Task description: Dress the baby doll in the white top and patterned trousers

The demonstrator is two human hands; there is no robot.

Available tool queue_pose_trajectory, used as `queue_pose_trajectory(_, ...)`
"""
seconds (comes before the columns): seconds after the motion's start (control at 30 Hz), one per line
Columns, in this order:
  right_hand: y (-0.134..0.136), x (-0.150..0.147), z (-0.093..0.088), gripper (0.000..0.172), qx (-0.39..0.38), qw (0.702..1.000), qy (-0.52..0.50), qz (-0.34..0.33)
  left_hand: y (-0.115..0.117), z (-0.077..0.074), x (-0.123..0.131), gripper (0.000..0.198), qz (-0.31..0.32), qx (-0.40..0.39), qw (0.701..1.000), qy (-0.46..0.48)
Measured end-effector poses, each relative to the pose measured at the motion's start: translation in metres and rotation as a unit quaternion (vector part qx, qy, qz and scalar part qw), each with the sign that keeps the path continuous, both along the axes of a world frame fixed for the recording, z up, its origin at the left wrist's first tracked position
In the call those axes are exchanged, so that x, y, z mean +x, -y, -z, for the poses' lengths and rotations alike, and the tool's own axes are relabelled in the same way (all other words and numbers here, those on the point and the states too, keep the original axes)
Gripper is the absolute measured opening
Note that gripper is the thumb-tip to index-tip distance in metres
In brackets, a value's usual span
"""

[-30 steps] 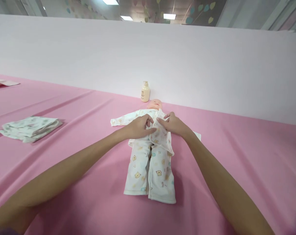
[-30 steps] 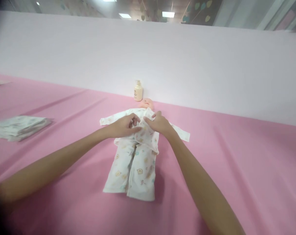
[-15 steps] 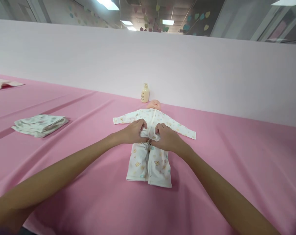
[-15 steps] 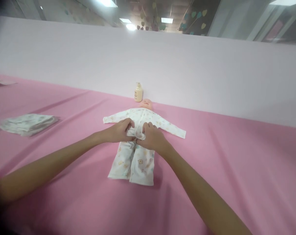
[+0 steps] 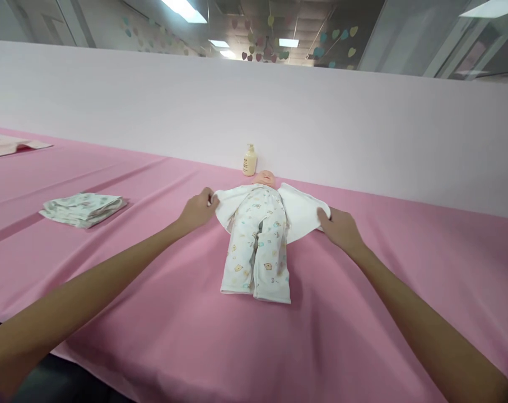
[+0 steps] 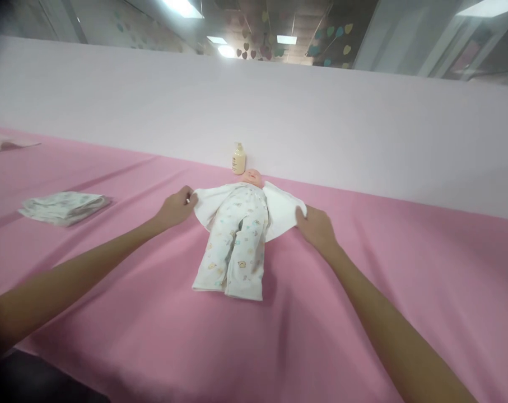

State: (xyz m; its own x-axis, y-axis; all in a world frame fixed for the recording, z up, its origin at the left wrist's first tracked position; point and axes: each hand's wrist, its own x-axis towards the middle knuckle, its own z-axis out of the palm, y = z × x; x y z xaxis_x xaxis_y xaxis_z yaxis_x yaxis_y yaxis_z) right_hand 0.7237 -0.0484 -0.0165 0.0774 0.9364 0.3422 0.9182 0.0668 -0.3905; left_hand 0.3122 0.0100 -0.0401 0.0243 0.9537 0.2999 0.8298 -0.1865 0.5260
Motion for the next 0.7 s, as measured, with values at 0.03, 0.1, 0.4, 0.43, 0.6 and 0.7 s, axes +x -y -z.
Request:
queue_pose_trajectory(0.03, 0.003, 0.019, 0.006, 0.039, -0.034, 0.999, -0.005, 0.031, -0.003, 0.006, -0.013, 0.021, -0.026, -0.021, 0.999, 0.006)
queue_pose_trajectory(0.1, 0.010, 0.047, 0.022, 0.039, -0.106, 0.994, 0.002, 0.038, -0.007, 0.021, -0.035, 0.022, -0.055, -0.063, 0.997, -0.008)
queue_pose_trajectory(0.4, 0.020, 0.062, 0.080, 0.042, -0.038, 0.999, 0.009, -0.010, 0.004, 0.050, -0.042, 0.025, -0.050, -0.059, 0.993, -0.094)
queue_pose_trajectory(0.43, 0.021, 0.062, 0.080, 0.043, -0.035, 0.999, 0.003, -0.010, 0.005, 0.049, -0.042, 0.025, -0.048, -0.055, 0.992, -0.100)
queue_pose_trajectory(0.6, 0.027, 0.063, 0.078, 0.030, -0.032, 0.999, -0.041, -0.012, 0.012, 0.048, -0.048, 0.024, -0.053, -0.039, 0.992, -0.108)
queue_pose_trajectory(0.7, 0.028, 0.063, 0.079, 0.029, -0.013, 0.998, -0.065, -0.019, 0.017, 0.048, -0.051, 0.021, -0.051, -0.026, 0.994, -0.092)
